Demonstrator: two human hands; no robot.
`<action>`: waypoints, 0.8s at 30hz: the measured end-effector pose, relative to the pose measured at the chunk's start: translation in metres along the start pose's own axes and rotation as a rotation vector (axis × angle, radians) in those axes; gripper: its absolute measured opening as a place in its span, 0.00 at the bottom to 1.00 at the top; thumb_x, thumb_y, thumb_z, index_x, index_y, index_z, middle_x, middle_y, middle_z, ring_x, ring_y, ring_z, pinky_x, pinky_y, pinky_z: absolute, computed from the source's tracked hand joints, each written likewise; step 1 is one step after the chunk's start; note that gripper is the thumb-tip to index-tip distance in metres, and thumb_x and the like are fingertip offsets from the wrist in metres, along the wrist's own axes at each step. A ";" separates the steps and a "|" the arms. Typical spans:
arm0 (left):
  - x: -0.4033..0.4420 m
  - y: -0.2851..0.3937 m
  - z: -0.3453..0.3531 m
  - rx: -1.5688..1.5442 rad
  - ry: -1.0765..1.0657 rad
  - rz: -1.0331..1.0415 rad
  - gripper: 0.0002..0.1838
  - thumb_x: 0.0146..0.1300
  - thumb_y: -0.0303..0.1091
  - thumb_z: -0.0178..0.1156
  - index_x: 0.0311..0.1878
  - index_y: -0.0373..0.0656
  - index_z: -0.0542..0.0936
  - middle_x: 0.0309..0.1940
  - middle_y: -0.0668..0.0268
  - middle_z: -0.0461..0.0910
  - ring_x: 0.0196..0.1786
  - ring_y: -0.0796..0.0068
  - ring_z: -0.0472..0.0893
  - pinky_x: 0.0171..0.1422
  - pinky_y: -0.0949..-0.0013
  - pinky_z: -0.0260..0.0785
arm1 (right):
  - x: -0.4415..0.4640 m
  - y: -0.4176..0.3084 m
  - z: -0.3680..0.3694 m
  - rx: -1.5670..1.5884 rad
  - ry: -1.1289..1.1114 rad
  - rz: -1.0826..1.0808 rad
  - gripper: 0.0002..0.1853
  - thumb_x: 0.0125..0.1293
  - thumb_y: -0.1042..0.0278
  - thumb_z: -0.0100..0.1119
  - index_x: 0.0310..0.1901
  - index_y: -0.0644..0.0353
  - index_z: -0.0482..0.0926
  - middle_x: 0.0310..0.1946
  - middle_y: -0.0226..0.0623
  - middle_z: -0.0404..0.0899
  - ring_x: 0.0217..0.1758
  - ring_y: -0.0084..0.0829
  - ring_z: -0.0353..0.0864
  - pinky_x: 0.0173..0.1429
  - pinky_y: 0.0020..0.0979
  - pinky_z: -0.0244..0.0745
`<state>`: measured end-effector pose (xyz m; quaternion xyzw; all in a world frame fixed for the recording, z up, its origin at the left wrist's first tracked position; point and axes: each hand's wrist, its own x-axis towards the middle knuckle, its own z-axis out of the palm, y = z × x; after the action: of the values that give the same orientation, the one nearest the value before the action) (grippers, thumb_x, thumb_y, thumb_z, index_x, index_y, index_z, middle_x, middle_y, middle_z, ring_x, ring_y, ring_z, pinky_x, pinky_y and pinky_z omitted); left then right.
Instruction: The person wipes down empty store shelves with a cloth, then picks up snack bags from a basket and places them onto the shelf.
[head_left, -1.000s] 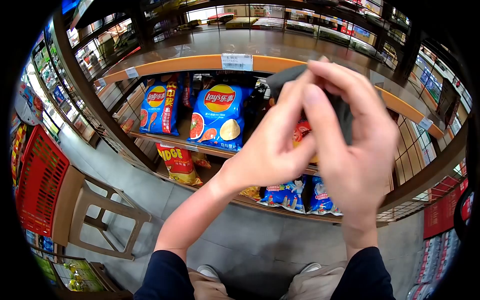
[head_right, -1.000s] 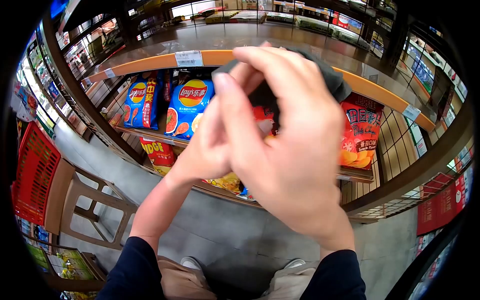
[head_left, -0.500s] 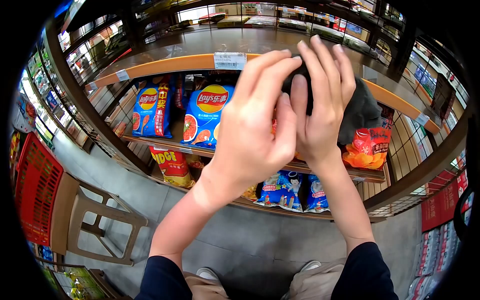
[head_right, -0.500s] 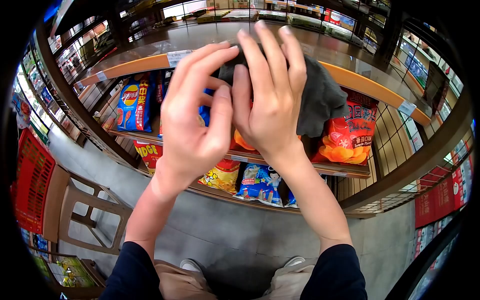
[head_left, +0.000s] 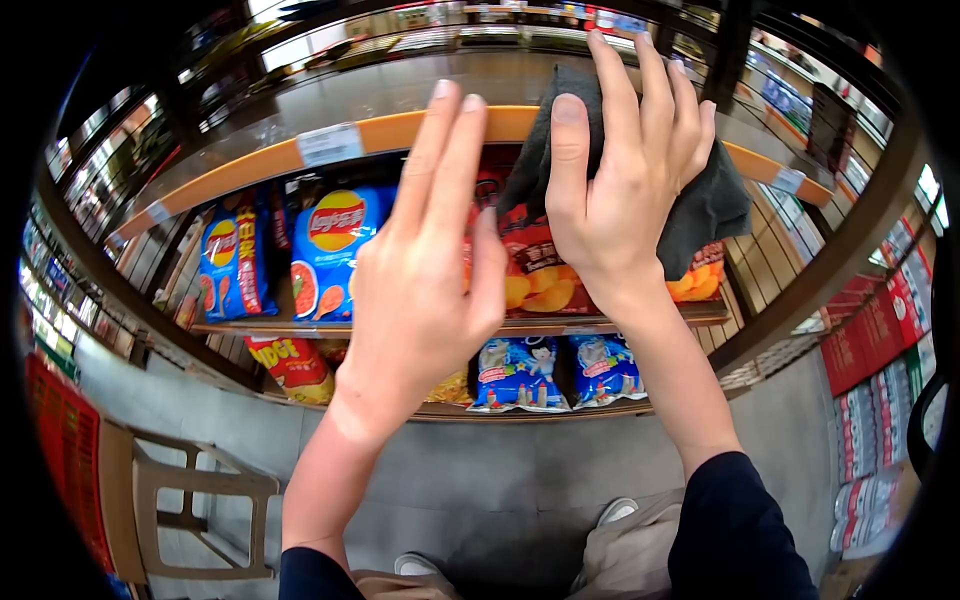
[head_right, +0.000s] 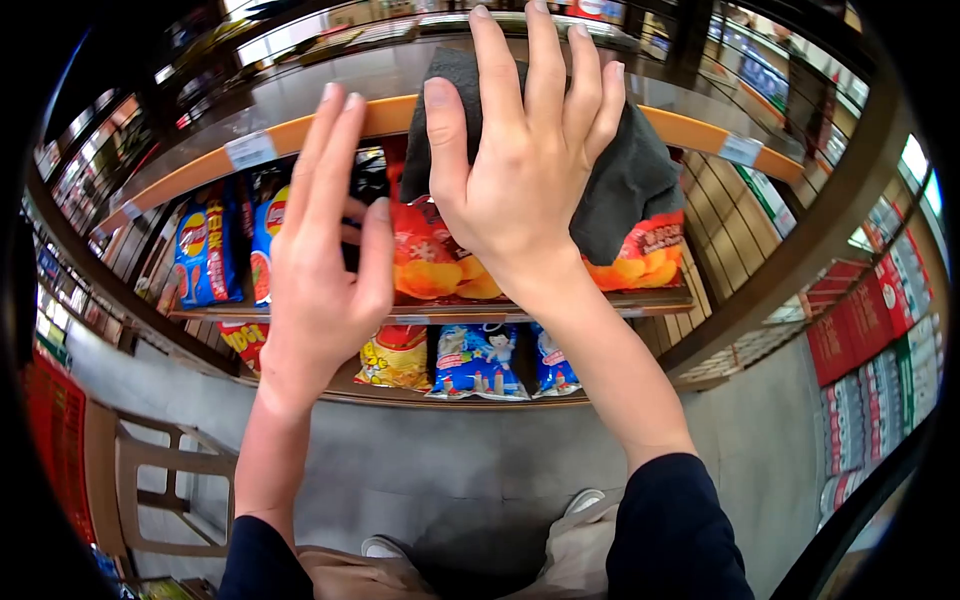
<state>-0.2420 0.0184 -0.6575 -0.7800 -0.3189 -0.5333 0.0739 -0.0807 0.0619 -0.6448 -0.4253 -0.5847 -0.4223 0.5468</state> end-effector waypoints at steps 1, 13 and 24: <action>0.000 -0.001 0.000 -0.008 0.004 0.005 0.37 0.59 0.14 0.55 0.74 0.41 0.64 0.75 0.53 0.61 0.37 0.74 0.81 0.35 0.77 0.75 | 0.000 0.005 -0.003 -0.005 -0.002 0.004 0.23 0.74 0.55 0.47 0.66 0.54 0.74 0.68 0.45 0.67 0.73 0.48 0.58 0.78 0.55 0.35; 0.002 0.001 0.010 -0.066 0.082 0.009 0.36 0.57 0.15 0.57 0.72 0.37 0.65 0.73 0.50 0.63 0.41 0.62 0.84 0.38 0.69 0.78 | -0.011 0.014 -0.005 0.025 -0.047 0.042 0.34 0.68 0.42 0.55 0.68 0.56 0.67 0.71 0.50 0.59 0.77 0.52 0.47 0.76 0.61 0.27; 0.006 0.008 0.003 -0.081 0.047 -0.013 0.35 0.59 0.13 0.56 0.72 0.37 0.66 0.73 0.52 0.64 0.38 0.70 0.83 0.33 0.75 0.75 | -0.017 0.064 -0.011 0.003 0.069 -0.034 0.24 0.70 0.47 0.53 0.61 0.52 0.75 0.68 0.45 0.66 0.75 0.47 0.55 0.78 0.54 0.31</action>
<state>-0.2333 0.0158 -0.6516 -0.7677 -0.3003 -0.5642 0.0464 -0.0160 0.0687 -0.6594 -0.3995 -0.5732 -0.4452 0.5600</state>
